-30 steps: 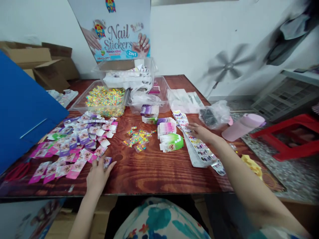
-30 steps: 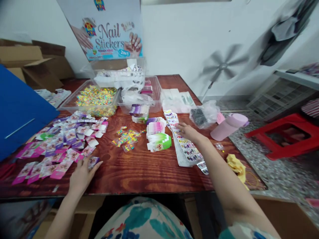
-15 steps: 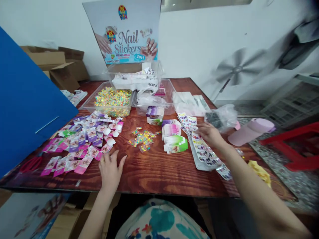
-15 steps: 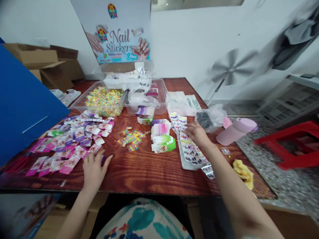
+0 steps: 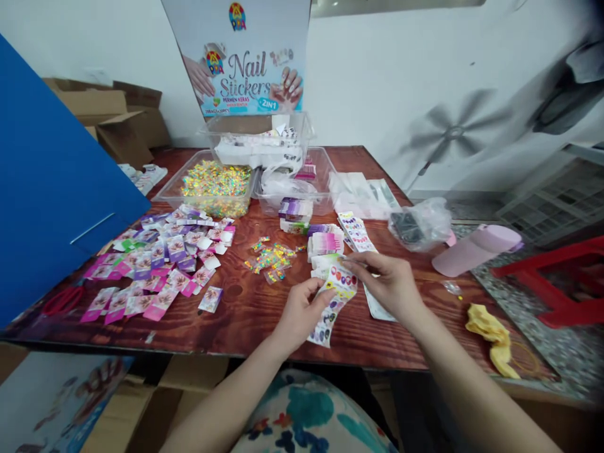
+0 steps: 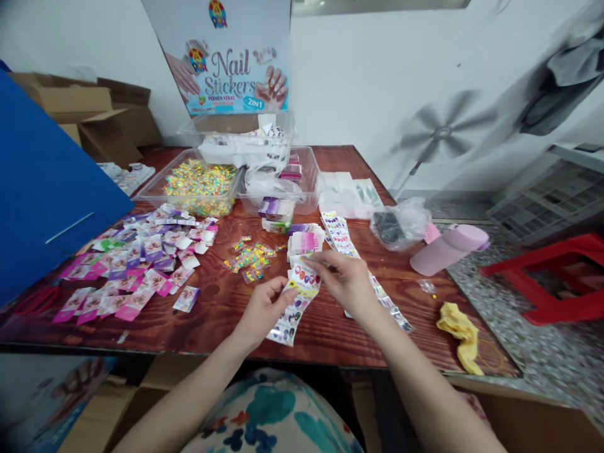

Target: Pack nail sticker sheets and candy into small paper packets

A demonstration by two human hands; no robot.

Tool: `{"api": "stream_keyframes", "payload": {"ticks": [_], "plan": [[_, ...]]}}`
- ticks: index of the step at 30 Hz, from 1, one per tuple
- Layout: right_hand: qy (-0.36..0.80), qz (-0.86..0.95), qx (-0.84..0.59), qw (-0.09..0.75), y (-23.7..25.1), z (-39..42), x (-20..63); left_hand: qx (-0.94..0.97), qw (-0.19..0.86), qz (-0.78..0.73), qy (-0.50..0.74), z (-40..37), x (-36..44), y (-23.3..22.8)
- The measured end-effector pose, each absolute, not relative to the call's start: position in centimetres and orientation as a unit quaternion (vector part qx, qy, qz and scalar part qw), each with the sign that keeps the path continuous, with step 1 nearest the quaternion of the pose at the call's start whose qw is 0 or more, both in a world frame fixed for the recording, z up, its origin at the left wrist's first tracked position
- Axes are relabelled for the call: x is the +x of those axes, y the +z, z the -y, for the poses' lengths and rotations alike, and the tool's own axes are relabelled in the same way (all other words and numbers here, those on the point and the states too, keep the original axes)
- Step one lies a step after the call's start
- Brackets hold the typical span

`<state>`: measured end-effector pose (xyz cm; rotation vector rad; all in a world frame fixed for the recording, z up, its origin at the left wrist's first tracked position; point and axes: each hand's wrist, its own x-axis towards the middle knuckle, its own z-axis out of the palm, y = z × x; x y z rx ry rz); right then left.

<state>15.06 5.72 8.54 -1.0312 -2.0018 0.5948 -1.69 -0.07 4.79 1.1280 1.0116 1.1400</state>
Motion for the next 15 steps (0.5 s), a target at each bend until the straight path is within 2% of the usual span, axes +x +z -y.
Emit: {"api": "stream_keyframes", "payload": {"ticks": [5,12,15], "plan": [[0.264,0.841,-0.329,0.338,6.1,-3.5,14.0,0.436,0.589,-0.456,0.504,0.4,-3.3,3.9],[0.265,0.813,-0.334,0.396,4.5,-3.3,13.1,0.361,0.626,-0.469,0.508,0.8,-3.6,3.1],[0.26,0.846,-0.3,0.357,3.9,-3.2,13.0,0.268,0.658,-0.48,0.515,0.9,-4.1,2.2]]}}
